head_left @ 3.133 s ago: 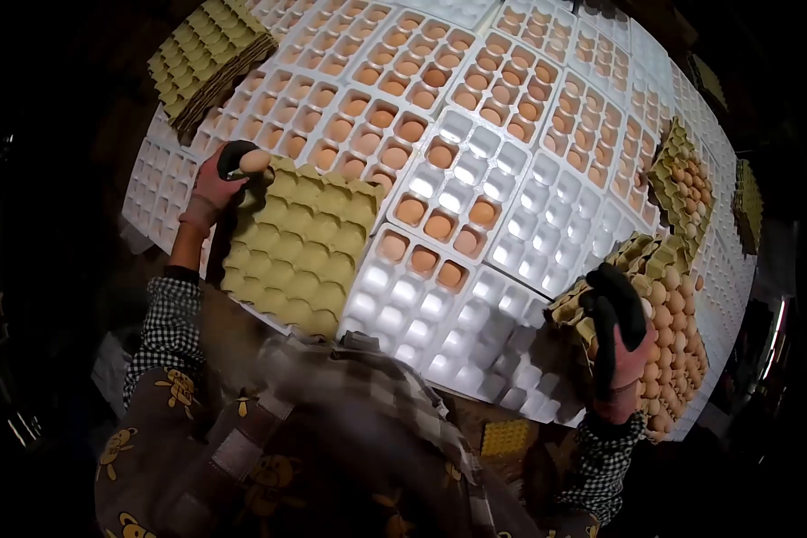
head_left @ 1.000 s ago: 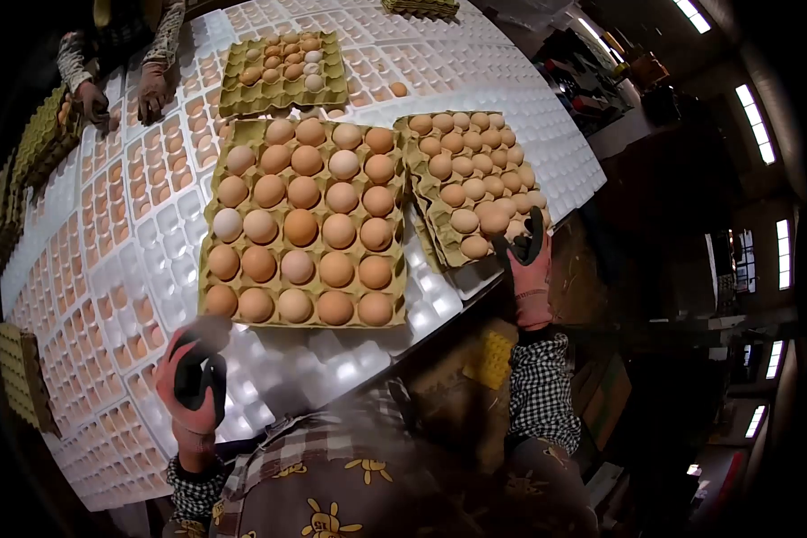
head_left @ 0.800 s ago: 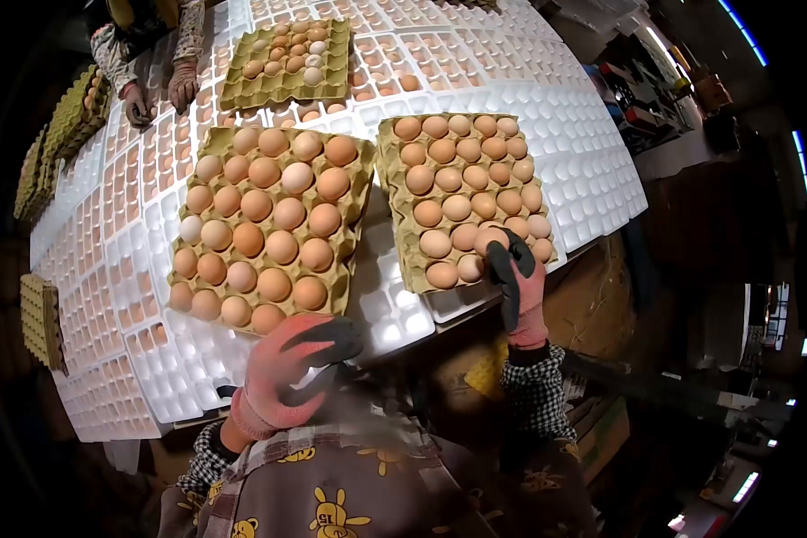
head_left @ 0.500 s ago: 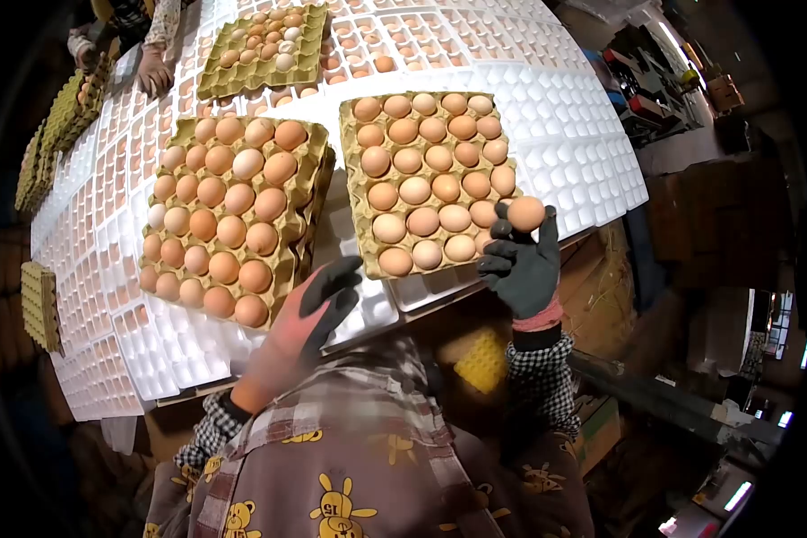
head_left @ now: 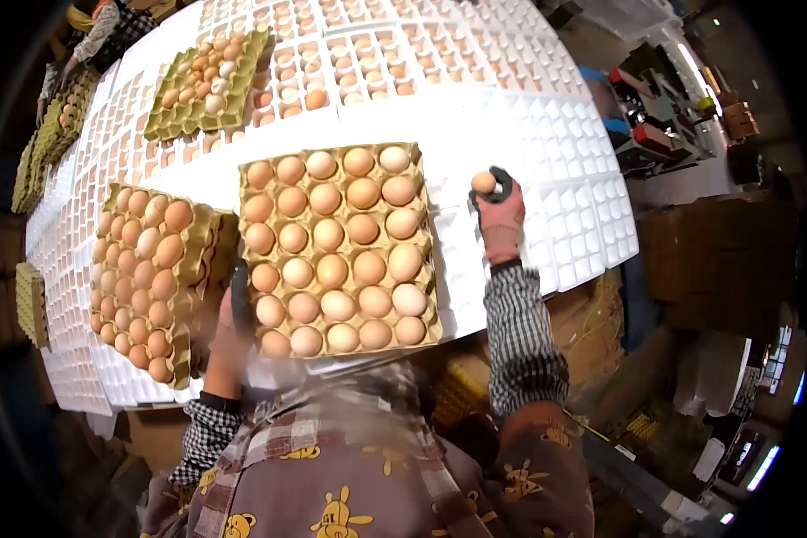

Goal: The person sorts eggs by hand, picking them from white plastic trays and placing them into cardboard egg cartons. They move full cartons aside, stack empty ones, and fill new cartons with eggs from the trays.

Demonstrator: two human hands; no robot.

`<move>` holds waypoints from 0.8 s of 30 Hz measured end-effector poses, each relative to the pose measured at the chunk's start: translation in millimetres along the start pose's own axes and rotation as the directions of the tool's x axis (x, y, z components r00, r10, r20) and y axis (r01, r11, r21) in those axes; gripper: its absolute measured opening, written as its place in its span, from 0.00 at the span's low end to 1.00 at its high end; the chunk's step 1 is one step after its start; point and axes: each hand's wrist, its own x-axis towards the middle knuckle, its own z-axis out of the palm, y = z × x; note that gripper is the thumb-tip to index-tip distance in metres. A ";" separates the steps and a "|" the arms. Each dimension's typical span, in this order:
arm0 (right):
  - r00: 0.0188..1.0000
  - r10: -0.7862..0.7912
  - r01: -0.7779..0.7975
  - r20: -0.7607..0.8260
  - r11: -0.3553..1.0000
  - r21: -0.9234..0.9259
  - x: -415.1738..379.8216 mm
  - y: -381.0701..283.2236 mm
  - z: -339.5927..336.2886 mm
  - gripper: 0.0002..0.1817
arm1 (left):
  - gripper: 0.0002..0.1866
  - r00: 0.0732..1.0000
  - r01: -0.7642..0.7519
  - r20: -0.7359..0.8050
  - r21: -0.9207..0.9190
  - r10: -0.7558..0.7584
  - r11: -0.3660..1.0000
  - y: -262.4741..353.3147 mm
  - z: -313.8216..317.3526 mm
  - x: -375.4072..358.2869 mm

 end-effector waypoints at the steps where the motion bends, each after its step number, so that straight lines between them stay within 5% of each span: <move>1: 0.994 0.023 -0.012 0.102 0.994 -0.106 10.9 2.4 4.1 0.30 | 0.26 0.999 0.025 -0.031 -0.051 -0.027 0.998 -4.5 -0.4 -5.2; 4: 0.992 -0.106 0.123 0.072 0.944 -0.307 7.7 -1.8 14.3 0.31 | 0.25 0.995 0.039 -0.092 -0.032 -0.041 0.999 -18.2 -18.2 1.8; 5: 0.991 -0.082 0.104 0.105 0.969 -0.222 -5.0 -19.1 6.9 0.30 | 0.26 0.998 0.017 -0.056 0.014 -0.016 1.000 -13.8 -16.8 4.9; 6: 0.984 0.056 -0.014 0.172 0.971 -0.239 -25.1 -23.2 3.7 0.27 | 0.26 1.000 -0.002 -0.031 0.042 0.003 0.999 -10.4 -16.3 7.6; 7: 0.916 0.131 -0.114 0.380 0.991 -0.067 -46.4 -32.8 -2.4 0.25 | 0.26 1.000 -0.012 -0.007 0.064 0.013 0.998 -8.0 -15.8 12.2; 8: 0.790 0.285 -0.146 0.542 0.947 -0.285 -71.3 -20.7 4.9 0.23 | 0.27 1.000 -0.016 0.020 0.078 0.015 0.997 -6.6 -15.9 18.5; 10: 0.762 0.369 -0.421 0.533 0.907 -0.025 -121.2 6.0 25.2 0.24 | 0.28 0.997 -0.042 0.065 0.098 0.036 0.994 -1.0 -12.2 30.7; 13: 0.828 0.261 -0.283 0.497 0.958 -0.031 -144.7 58.6 59.3 0.25 | 0.34 0.980 -0.193 0.067 0.072 0.188 0.979 20.1 8.7 32.0; 15: 0.687 0.317 -0.687 0.654 0.578 0.441 -128.5 52.8 49.0 0.26 | 0.39 0.982 -0.188 0.034 0.160 0.185 0.969 15.8 0.1 29.6; 16: 0.669 0.302 -0.699 0.680 0.567 0.435 -128.5 41.3 41.7 0.26 | 0.41 0.982 -0.186 0.010 0.181 0.188 0.966 20.0 0.1 25.5; 17: 0.813 0.087 -0.319 0.576 0.894 0.315 -126.5 26.3 32.1 0.28 | 0.43 0.981 -0.186 -0.014 0.201 0.193 0.962 27.3 3.6 24.2; 18: 0.838 -0.197 0.154 0.510 0.980 0.126 -119.3 12.3 24.3 0.30 | 0.44 0.988 -0.142 -0.034 0.182 0.150 0.973 49.0 16.1 26.8; 19: 0.782 -0.233 0.165 0.578 0.972 0.170 -104.6 3.2 16.3 0.32 | 0.45 0.993 -0.097 -0.055 0.160 0.107 0.982 70.8 28.7 29.3; 20: 0.790 -0.112 -0.067 0.602 0.962 0.266 -108.3 6.4 6.0 0.31 | 0.30 0.982 -0.151 -0.088 0.139 0.164 0.979 94.1 47.5 35.1; 21: 0.786 0.011 -0.291 0.618 0.889 0.354 -112.0 9.8 -4.3 0.31 | 0.27 0.986 -0.127 -0.094 0.086 0.135 0.988 111.5 57.2 44.3; 22: 0.717 0.077 -0.645 0.692 0.449 0.618 -93.8 -6.6 -34.7 0.30 | 0.24 0.997 -0.040 -0.067 -0.083 0.034 0.996 129.1 69.6 55.9; 23: 0.771 0.149 -0.601 0.620 0.494 0.629 -79.0 -5.1 -50.0 0.30 | 0.21 0.995 0.098 0.000 -0.314 -0.103 0.944 142.2 79.3 71.7; 24: 0.848 0.195 -0.473 0.492 0.697 0.539 -67.6 2.4 -65.4 0.30 | 0.19 0.973 0.229 0.078 -0.484 -0.219 0.844 151.3 94.3 90.9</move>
